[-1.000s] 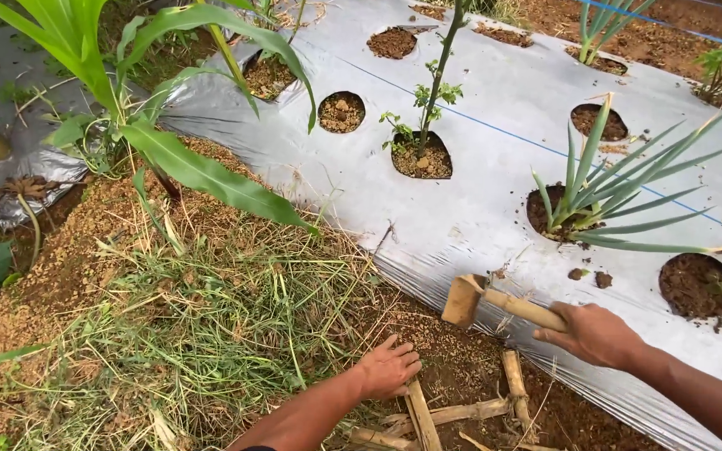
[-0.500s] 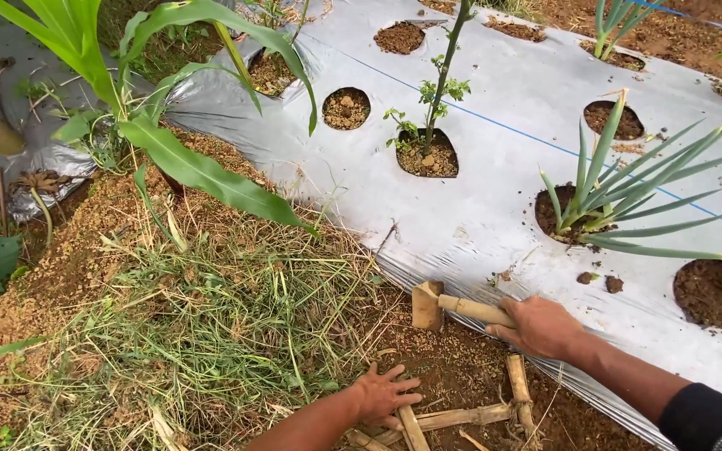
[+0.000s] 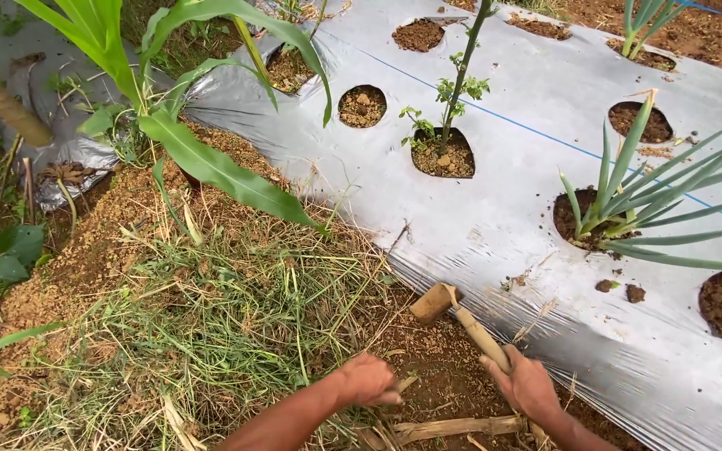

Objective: Digging soil from the side of a garden bed and placing it into planting holes in plastic mulch to protect plant roots.

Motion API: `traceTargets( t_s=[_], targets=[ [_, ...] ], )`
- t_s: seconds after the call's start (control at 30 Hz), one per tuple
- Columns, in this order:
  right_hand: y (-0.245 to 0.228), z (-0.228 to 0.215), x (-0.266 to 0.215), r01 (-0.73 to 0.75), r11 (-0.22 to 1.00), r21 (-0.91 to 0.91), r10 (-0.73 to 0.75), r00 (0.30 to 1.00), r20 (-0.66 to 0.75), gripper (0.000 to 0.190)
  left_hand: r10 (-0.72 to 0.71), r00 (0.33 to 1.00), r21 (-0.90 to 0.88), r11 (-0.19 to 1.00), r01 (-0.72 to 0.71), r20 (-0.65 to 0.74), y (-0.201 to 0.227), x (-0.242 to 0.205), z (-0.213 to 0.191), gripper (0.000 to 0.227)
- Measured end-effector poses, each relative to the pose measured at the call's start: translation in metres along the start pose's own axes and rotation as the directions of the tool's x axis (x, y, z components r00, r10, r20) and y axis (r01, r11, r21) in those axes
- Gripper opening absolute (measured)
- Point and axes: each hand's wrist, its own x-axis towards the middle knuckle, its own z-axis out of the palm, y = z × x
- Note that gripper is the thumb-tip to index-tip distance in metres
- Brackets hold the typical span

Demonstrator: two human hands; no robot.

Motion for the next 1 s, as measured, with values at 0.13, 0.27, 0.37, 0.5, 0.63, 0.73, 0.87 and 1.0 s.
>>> traceTargets(
  t_s=[0.13, 0.27, 0.37, 0.5, 0.63, 0.73, 0.87, 1.0],
  targets=[
    [-0.006, 0.046, -0.011, -0.127, 0.989, 0.077, 0.131, 0.99, -0.051, 0.042, -0.023, 0.968, 0.201, 0.977, 0.075, -0.248, -0.054, 0.046, -0.019, 0.037],
    [-0.024, 0.062, -0.026, -0.171, 0.969, 0.176, 0.193, 0.975, -0.114, 0.04, -0.077, 0.863, 0.518, 0.772, 0.369, -0.499, -0.091, 0.067, -0.05, 0.073],
    [-0.015, 0.067, -0.021, -0.181, 0.964, 0.194, 0.209, 0.968, -0.138, 0.038, -0.208, 0.877, 0.553, 0.707, 0.441, -0.433, -0.092, 0.062, -0.075, 0.114],
    [-0.014, 0.068, -0.016, -0.201, 0.952, 0.232, 0.228, 0.969, -0.096, 0.033, -0.32, 0.925, 0.618, 0.69, 0.376, -0.206, -0.098, 0.037, -0.074, 0.104],
    [-0.023, 0.068, -0.013, -0.133, 0.964, 0.228, 0.167, 0.976, -0.138, 0.029, -0.34, 0.933, 0.605, 0.719, 0.342, -0.123, -0.107, 0.022, -0.058, 0.087],
    [-0.046, 0.06, -0.019, -0.151, 0.946, 0.286, 0.175, 0.983, -0.059, 0.029, -0.373, 0.926, 0.665, 0.677, 0.315, -0.059, -0.099, 0.006, -0.05, 0.072],
    [-0.067, 0.069, -0.013, -0.134, 0.941, 0.311, 0.162, 0.985, -0.065, 0.029, -0.416, 0.909, 0.664, 0.677, 0.316, -0.008, -0.102, -0.007, -0.036, 0.067],
    [-0.067, 0.091, -0.001, -0.052, 0.946, 0.32, 0.082, 0.993, -0.081, 0.03, -0.487, 0.856, 0.756, 0.623, 0.202, 0.173, -0.084, -0.05, -0.048, 0.078]
  ],
)
